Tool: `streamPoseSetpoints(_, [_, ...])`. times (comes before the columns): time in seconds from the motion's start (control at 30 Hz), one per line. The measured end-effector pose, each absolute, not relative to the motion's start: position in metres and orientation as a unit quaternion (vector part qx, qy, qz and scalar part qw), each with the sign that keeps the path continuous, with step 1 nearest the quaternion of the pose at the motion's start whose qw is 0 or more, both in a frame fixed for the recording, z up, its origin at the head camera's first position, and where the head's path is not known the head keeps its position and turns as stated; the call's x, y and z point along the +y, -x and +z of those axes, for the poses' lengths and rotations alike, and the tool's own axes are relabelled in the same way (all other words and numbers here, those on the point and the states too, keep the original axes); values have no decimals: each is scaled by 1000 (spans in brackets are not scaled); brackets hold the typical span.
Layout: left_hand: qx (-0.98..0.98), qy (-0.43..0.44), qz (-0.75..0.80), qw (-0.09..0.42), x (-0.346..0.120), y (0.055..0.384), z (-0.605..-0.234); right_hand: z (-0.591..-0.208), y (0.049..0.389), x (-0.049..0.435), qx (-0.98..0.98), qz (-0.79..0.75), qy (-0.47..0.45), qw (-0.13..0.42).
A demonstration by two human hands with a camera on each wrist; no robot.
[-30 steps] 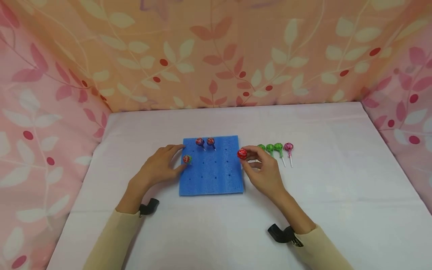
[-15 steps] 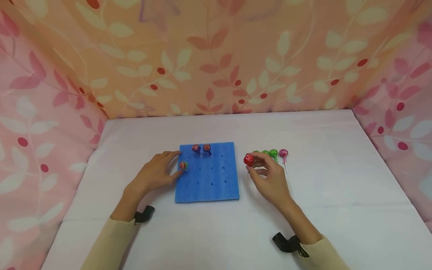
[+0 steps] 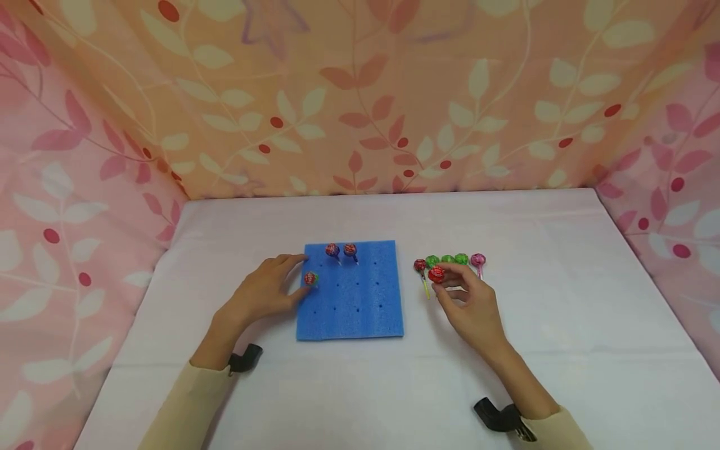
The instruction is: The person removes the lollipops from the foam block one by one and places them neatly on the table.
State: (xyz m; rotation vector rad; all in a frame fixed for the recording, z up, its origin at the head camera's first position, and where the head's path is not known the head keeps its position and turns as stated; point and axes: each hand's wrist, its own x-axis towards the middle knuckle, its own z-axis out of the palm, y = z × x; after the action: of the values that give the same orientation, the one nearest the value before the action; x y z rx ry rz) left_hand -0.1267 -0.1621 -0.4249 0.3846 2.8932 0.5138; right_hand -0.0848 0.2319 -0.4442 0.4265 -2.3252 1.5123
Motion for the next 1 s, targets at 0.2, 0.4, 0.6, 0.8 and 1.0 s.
streamPoseSetpoints(0.2, [973,-129,170,89,-162,126,-423,-445,86,249,-824,525,-130,170])
streamPoseSetpoints(0.4, [974,-128,168,89,-162,126,-424,-444,89,264,-823,534,-102,163])
streamPoseSetpoints(0.6, [973,-129,168,88,-162,127,-425,-444,95,277,-828,525,-101,170])
streamPoseSetpoints(0.8, [974,-128,168,88,-161,129,-426,-446,101,291,-844,501,-75,177])
streamPoseSetpoints(1.0, [974,-125,166,90,-162,129,-426,-450,103,301,-858,482,-53,172])
